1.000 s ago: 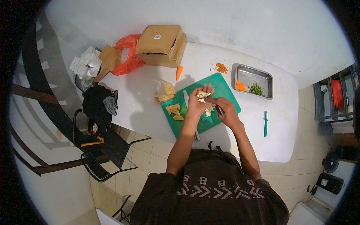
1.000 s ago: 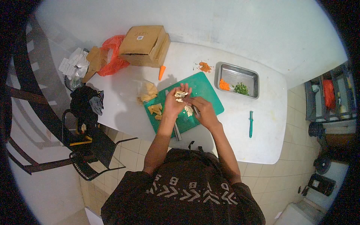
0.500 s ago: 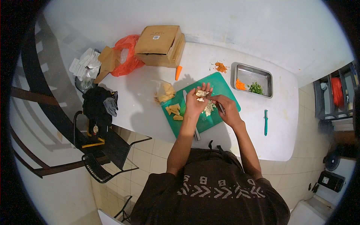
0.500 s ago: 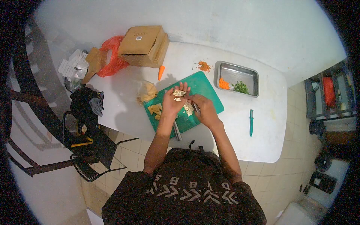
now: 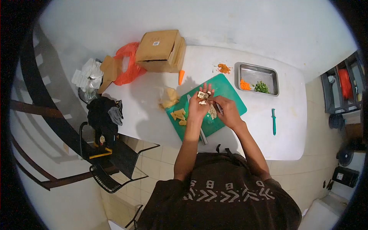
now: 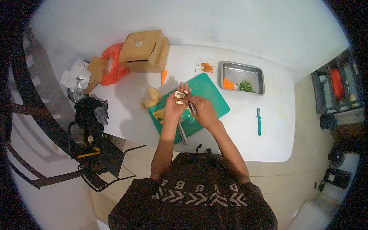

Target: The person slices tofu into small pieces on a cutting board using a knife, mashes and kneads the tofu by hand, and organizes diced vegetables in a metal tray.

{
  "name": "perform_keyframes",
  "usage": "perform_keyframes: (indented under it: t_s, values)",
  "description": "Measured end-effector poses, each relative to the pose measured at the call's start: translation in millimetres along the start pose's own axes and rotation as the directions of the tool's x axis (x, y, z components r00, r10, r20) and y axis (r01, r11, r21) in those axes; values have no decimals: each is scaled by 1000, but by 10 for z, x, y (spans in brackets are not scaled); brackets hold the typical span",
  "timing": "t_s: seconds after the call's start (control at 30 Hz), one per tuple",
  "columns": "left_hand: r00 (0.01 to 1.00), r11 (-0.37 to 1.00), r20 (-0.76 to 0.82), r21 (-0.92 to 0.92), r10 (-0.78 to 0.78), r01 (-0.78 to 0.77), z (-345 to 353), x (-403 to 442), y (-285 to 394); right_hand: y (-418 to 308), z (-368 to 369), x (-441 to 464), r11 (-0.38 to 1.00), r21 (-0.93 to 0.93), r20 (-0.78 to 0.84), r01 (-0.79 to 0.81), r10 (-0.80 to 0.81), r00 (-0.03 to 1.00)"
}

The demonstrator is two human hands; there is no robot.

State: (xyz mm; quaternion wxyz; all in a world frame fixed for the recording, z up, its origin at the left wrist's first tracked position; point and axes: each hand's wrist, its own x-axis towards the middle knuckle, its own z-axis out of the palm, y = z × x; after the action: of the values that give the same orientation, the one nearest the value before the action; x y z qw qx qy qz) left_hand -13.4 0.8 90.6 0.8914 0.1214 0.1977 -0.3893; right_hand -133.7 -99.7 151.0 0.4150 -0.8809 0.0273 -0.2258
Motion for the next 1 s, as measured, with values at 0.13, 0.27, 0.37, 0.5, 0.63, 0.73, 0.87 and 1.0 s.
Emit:
perform_keyframes:
  t_s: [0.13, 0.27, 0.37, 0.5, 0.63, 0.73, 0.87, 1.0]
  values:
    - [998, 999, 55, -44, -27, 29, -45, 16, 29, -40, -35, 18, 999, 28, -25, -39, 39, 999]
    - [998, 999, 39, -12, -44, 45, -4, -14, 14, -8, 18, 16, 999, -21, -44, -24, 23, 999]
    - [998, 999, 45, 25, -43, 42, -4, 8, 7, -43, -17, 32, 999, -44, 1, 13, -13, 1000]
    - [1000, 999, 23, 28, -18, 18, -64, 42, 30, 44, -83, 46, 994, -48, 78, 101, -97, 992]
    - [999, 1000, 38, 25, -20, 19, -156, 98, 26, 0, -173, 78, 992, -97, 127, 83, -70, 989]
    - [992, 999, 124, 37, -30, 26, -279, 169, 45, -25, -183, 105, 988, -148, 125, 50, -31, 992]
    - [935, 998, 350, 41, -53, 41, -273, 91, 77, -52, -159, 121, 996, -88, 46, 9, -5, 999]
    - [961, 995, 273, 102, -47, 20, -45, -113, 84, -56, -124, 83, 991, 31, -32, -133, 134, 991]
